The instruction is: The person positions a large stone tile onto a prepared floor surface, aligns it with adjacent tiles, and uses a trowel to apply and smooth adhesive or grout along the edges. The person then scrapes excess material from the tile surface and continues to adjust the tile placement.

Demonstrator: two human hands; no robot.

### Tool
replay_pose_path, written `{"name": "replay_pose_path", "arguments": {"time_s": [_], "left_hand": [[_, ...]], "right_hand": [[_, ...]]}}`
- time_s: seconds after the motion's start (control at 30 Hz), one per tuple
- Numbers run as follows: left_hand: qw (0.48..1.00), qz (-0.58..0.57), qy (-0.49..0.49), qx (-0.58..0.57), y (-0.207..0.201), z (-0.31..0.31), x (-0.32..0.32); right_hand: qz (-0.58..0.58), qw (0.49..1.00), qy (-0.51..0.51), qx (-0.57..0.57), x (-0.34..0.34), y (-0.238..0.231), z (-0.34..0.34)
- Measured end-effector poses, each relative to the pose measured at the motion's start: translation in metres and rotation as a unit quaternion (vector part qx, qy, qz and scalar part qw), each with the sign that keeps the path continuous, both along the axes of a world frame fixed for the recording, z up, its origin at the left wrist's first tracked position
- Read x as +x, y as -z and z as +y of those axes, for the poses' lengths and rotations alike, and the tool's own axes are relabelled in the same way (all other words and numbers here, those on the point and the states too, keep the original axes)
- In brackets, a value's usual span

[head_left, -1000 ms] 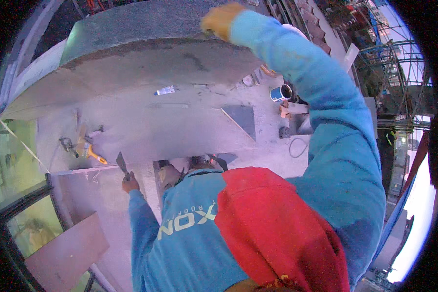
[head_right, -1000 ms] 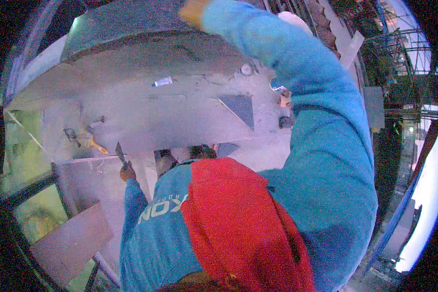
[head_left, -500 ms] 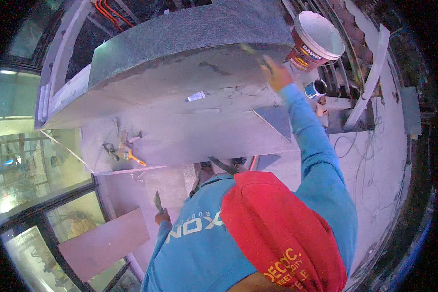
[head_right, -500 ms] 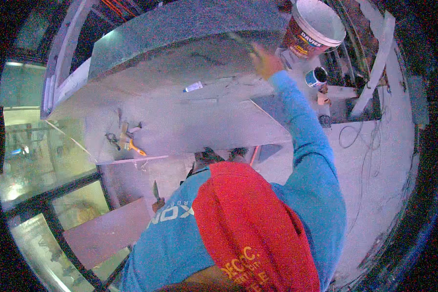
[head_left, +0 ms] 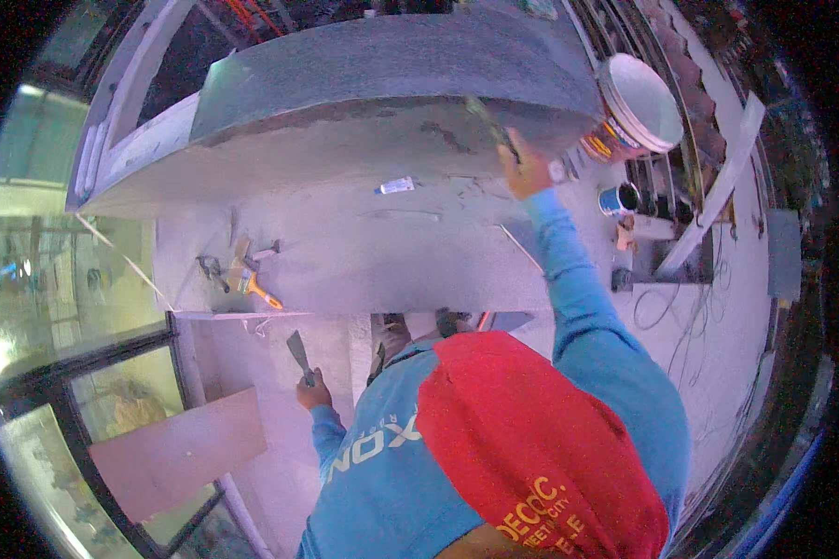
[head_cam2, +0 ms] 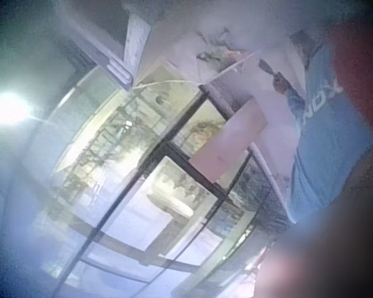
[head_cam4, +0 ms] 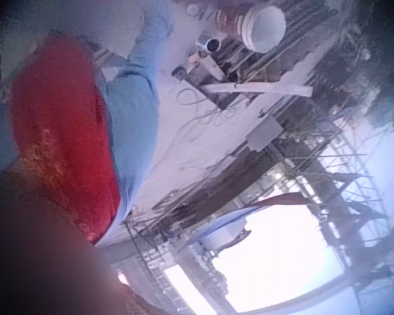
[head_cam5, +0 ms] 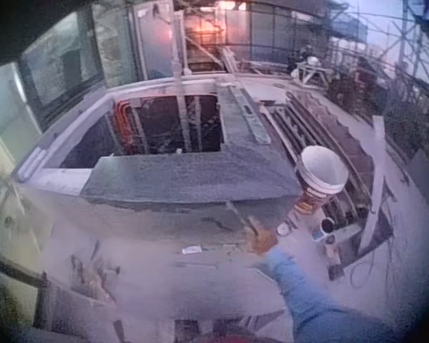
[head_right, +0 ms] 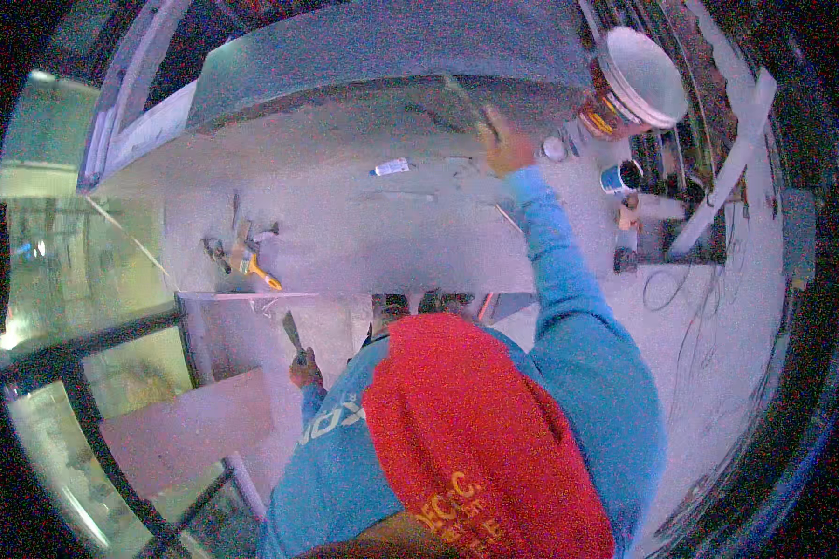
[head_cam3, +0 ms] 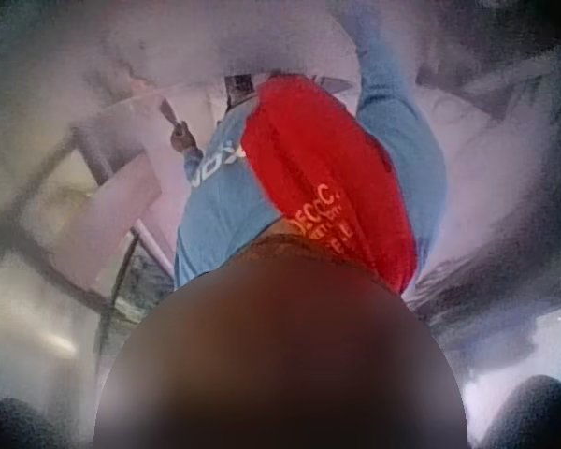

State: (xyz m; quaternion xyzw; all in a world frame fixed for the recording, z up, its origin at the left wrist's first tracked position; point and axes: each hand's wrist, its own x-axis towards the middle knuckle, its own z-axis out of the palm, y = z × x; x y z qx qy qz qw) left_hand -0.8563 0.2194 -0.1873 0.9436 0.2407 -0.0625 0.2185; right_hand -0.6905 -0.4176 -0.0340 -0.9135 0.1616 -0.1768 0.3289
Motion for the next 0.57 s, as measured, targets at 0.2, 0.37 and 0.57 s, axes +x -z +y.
{"name": "replay_pose_path", "arguments": {"time_s": [0.2, 0.37, 0.57], "left_hand": [[0.975, 0.194, 0.008, 0.111, 0.062, 0.054, -0.059], [0.988, 0.117, -0.090, 0.045, 0.062, 0.069, -0.047], [0.996, 0.016, -0.080, 0.037, 0.005, 0.056, -0.007]], "right_hand": [[-0.123, 0.988, -0.051, -0.080, 0.072, -0.013, 0.093], [0.044, 0.988, -0.149, 0.009, 0.186, -0.012, 0.253], [0.119, 0.964, -0.225, 0.081, 0.269, -0.016, 0.380]]}}
